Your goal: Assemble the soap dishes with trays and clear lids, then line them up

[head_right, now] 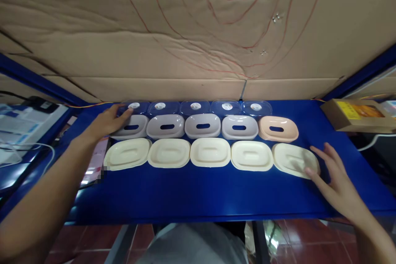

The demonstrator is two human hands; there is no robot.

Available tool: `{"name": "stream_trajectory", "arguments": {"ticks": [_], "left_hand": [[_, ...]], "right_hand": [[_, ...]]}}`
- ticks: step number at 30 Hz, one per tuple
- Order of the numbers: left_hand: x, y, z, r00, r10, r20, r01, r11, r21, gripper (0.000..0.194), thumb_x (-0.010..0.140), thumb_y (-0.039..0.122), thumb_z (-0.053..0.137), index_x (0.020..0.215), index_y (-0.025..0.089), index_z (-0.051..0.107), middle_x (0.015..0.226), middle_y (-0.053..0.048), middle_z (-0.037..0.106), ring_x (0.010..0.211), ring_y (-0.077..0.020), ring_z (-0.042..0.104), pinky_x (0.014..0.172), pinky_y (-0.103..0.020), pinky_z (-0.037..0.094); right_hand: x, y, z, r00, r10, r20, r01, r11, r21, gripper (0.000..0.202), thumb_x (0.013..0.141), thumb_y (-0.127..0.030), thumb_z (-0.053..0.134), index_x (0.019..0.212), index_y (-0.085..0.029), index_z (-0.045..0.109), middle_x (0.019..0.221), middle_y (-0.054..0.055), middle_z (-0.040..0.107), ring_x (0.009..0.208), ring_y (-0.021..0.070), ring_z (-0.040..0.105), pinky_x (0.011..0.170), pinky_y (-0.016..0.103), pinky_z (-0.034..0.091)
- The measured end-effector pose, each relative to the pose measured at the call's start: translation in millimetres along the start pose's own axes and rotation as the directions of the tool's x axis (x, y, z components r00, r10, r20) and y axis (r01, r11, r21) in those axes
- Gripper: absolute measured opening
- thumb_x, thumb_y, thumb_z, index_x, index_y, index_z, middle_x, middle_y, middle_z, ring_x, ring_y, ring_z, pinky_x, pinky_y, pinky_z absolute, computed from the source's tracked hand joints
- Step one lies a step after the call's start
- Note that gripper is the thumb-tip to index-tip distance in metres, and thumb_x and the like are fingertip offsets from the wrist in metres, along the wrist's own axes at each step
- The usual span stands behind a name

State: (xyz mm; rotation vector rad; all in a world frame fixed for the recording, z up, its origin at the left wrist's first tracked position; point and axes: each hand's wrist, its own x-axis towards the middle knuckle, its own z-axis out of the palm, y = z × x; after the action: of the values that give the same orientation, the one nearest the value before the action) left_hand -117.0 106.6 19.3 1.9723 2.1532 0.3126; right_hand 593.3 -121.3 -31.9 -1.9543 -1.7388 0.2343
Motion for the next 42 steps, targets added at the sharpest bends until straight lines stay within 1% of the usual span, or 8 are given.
{"name": "stream_trajectory", "arguments": {"ticks": [6, 15, 24, 27, 31, 37, 39, 42], "left_hand": [[-11.9, 14.5, -9.1, 0.998, -0.051, 0.041, 0.050, 0.998, 0.028, 0.070, 0.112, 0.065, 0.036, 0.151, 0.009, 0.051, 0.143, -0.009, 0.068, 0.141, -0.0374, 0.059, 0.120, -0.053, 0.046], [-14.9, 19.3, -5.6, 1.000, -0.003, 0.015, 0.003, 1.000, 0.014, 0.062, 0.112, 0.057, 0.040, 0.148, 0.010, 0.057, 0.141, -0.007, 0.070, 0.138, -0.0328, 0.062, 0.121, -0.049, 0.046], [-2.4, 9.5, 9.7, 0.995, 0.013, -0.100, -0.016, 0.999, -0.029, 0.063, 0.105, 0.053, 0.043, 0.145, 0.007, 0.061, 0.140, -0.015, 0.071, 0.134, -0.0350, 0.066, 0.115, -0.047, 0.051], [-4.4, 11.3, 13.2, 0.982, 0.051, -0.184, -0.058, 0.998, -0.034, 0.062, 0.104, 0.049, 0.046, 0.147, 0.005, 0.057, 0.151, -0.021, 0.063, 0.148, -0.0355, 0.053, 0.124, -0.049, 0.043], [-13.0, 23.8, 14.5, 0.949, 0.082, -0.304, -0.095, 0.995, -0.030, 0.070, 0.105, 0.050, 0.048, 0.158, 0.005, 0.044, 0.172, -0.027, 0.032, 0.165, -0.0367, 0.025, 0.133, -0.056, 0.027], [-34.1, 56.7, -2.2, 0.879, 0.206, -0.430, -0.207, 0.977, 0.043, 0.074, 0.107, 0.056, 0.047, 0.167, 0.016, 0.032, 0.184, -0.013, -0.008, 0.170, -0.0333, -0.011, 0.136, -0.063, 0.001], [-36.8, 69.9, -9.0, 0.877, 0.253, -0.408, -0.255, 0.966, 0.051, 0.076, 0.104, 0.061, 0.052, 0.165, 0.020, 0.037, 0.184, -0.009, -0.009, 0.170, -0.0327, -0.016, 0.135, -0.064, -0.003], [-37.1, 98.6, -16.8, 0.883, 0.333, -0.330, -0.335, 0.941, 0.054, 0.086, 0.096, 0.074, 0.057, 0.162, 0.020, 0.042, 0.185, -0.004, 0.002, 0.166, -0.0330, -0.027, 0.132, -0.068, -0.008]], "right_hand": [[5.5, -4.2, 24.2, 0.993, -0.071, -0.099, 0.067, 0.997, -0.046, 0.066, 0.097, -0.063, 0.056, 0.158, -0.037, 0.049, 0.157, 0.012, 0.058, 0.166, 0.0313, 0.030, 0.133, 0.047, 0.029], [16.2, -6.9, 27.0, 0.998, -0.052, -0.025, 0.051, 0.998, -0.040, 0.068, 0.101, -0.061, 0.054, 0.160, -0.029, 0.044, 0.169, 0.015, 0.044, 0.169, 0.0290, 0.020, 0.134, 0.045, 0.024], [33.9, -12.4, 27.5, 0.998, -0.017, 0.055, 0.018, 1.000, -0.020, 0.072, 0.103, -0.059, 0.053, 0.164, -0.023, 0.036, 0.176, 0.019, 0.031, 0.171, 0.0267, 0.011, 0.134, 0.042, 0.021], [43.4, -9.7, 27.7, 0.996, -0.026, 0.086, 0.029, 0.999, -0.036, 0.073, 0.103, -0.057, 0.052, 0.164, -0.021, 0.036, 0.177, 0.020, 0.031, 0.171, 0.0260, 0.010, 0.134, 0.043, 0.020], [55.2, -14.1, 26.6, 0.994, -0.019, 0.105, 0.027, 0.997, -0.067, 0.075, 0.105, -0.058, 0.048, 0.166, -0.017, 0.033, 0.179, 0.022, 0.025, 0.171, 0.0247, 0.011, 0.133, 0.042, 0.022], [56.4, -38.1, 23.4, 1.000, 0.004, -0.001, -0.005, 0.989, -0.147, 0.081, 0.107, -0.063, 0.036, 0.170, -0.013, 0.026, 0.182, 0.025, 0.008, 0.171, 0.0297, 0.007, 0.132, 0.054, 0.015], [54.3, -55.0, 23.4, 0.989, -0.088, -0.123, 0.064, 0.981, -0.182, 0.087, 0.106, -0.064, 0.040, 0.171, -0.009, 0.022, 0.181, 0.027, -0.002, 0.171, 0.0317, 0.007, 0.132, 0.054, 0.012], [55.9, -95.5, 26.4, 0.903, -0.316, -0.292, 0.272, 0.945, -0.181, 0.092, 0.106, -0.067, 0.042, 0.171, -0.007, 0.016, 0.181, 0.029, -0.002, 0.171, 0.0357, 0.004, 0.133, 0.057, 0.013]]}}
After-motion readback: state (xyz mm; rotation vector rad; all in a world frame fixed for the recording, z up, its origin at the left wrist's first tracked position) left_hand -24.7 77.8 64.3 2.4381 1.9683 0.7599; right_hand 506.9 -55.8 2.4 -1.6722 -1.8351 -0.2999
